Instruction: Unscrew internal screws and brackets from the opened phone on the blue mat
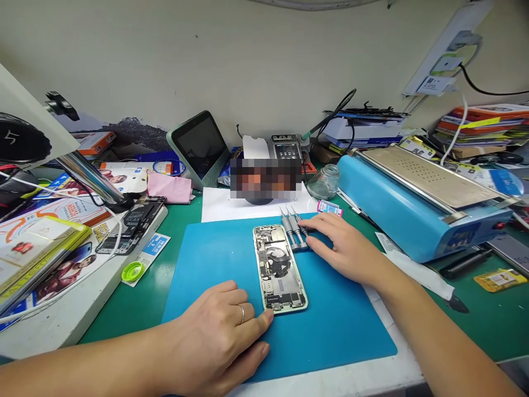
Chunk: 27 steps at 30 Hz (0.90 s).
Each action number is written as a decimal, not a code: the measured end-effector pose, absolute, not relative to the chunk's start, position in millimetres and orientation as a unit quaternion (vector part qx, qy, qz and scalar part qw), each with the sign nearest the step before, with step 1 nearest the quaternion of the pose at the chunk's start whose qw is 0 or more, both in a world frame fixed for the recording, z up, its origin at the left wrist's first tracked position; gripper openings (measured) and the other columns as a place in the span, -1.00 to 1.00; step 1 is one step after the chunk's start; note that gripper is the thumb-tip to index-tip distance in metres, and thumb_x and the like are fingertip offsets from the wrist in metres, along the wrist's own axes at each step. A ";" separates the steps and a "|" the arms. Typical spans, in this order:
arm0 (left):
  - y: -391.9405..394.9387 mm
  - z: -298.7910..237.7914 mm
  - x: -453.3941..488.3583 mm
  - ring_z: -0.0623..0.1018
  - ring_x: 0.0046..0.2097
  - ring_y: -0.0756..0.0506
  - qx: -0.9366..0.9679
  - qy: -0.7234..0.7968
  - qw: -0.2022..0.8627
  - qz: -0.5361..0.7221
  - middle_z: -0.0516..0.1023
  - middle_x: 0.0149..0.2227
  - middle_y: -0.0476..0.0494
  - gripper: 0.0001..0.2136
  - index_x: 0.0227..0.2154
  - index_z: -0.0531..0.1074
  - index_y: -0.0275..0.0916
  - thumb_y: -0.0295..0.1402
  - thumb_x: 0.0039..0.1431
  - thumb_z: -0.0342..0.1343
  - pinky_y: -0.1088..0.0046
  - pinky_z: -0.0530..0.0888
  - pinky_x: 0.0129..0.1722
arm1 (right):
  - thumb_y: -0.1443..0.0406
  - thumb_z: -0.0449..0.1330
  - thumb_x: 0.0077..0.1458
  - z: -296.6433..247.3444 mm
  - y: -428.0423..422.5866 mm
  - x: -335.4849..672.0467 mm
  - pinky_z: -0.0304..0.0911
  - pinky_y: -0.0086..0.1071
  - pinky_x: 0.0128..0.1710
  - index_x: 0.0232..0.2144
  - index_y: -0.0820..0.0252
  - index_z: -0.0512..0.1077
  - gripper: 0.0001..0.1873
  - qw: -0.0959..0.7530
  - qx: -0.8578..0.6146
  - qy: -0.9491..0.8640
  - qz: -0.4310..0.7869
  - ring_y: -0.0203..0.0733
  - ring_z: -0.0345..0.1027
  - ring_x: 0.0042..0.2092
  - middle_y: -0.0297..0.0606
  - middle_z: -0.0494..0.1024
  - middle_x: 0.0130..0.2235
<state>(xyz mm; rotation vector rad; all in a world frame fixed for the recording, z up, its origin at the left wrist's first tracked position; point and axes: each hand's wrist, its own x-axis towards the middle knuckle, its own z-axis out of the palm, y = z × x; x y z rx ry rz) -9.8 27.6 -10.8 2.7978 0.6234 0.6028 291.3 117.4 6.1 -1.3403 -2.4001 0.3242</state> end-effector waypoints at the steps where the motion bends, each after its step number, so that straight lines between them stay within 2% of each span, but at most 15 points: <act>1: 27.6 -11.0 -9.8 0.38 -0.45 -0.13 0.950 0.211 0.106 0.204 0.48 -0.46 -0.08 -0.77 -0.02 0.48 -0.34 -0.36 0.47 -0.03 0.25 0.19 -0.44 | 0.18 0.10 0.35 7.0 116.7 292.9 0.44 0.02 0.09 0.15 0.03 0.49 -0.61 0.180 -0.474 -0.853 0.121 0.09 0.49 0.09 -0.10 0.59 0.06; 6: 26.7 -11.7 -9.7 0.38 -0.45 -0.13 0.949 0.212 0.111 0.203 0.48 -0.46 -0.08 -0.77 -0.02 0.47 -0.33 -0.37 0.46 -0.03 0.27 0.20 -0.42 | 0.26 0.16 0.23 10.3 116.0 300.4 0.42 0.05 0.16 0.20 0.00 0.42 -0.51 0.143 -0.462 -0.863 0.145 0.14 0.44 0.18 -0.12 0.54 0.14; 10: 26.8 -12.2 -9.5 0.38 -0.44 -0.13 0.950 0.210 0.116 0.201 0.48 -0.45 -0.08 -0.75 0.01 0.48 -0.34 -0.37 0.47 -0.03 0.26 0.19 -0.42 | 0.31 0.13 0.20 11.7 116.9 300.1 0.38 0.07 0.20 0.14 0.07 0.44 -0.54 0.132 -0.462 -0.864 0.149 0.14 0.42 0.19 -0.10 0.53 0.12; 15: 26.3 -11.4 -9.7 0.38 -0.45 -0.13 0.950 0.211 0.109 0.204 0.47 -0.46 -0.07 -0.76 0.01 0.47 -0.33 -0.37 0.46 -0.03 0.27 0.20 -0.43 | 0.30 0.14 0.20 12.9 117.0 299.3 0.39 0.04 0.18 0.09 0.04 0.47 -0.59 0.135 -0.461 -0.865 0.147 0.14 0.42 0.18 -0.12 0.54 0.10; 23: 26.9 -11.2 -9.8 0.39 -0.44 -0.14 0.951 0.210 0.108 0.200 0.48 -0.46 -0.08 -0.78 -0.02 0.48 -0.33 -0.37 0.45 -0.02 0.26 0.22 -0.44 | 0.25 0.15 0.27 14.6 116.7 296.4 0.44 -0.09 -0.02 -0.08 0.06 0.51 -0.79 0.164 -0.440 -0.867 0.166 0.04 0.48 -0.02 -0.14 0.56 -0.06; 27: 27.6 -10.5 -9.6 0.37 -0.45 -0.14 0.951 0.211 0.110 0.198 0.48 -0.46 -0.08 -0.76 -0.01 0.48 -0.34 -0.37 0.46 -0.03 0.26 0.19 -0.44 | 0.19 0.14 0.33 13.8 118.2 297.6 0.42 -0.14 -0.04 -0.11 0.06 0.53 -0.80 0.163 -0.433 -0.864 0.198 -0.02 0.49 -0.06 -0.15 0.55 -0.08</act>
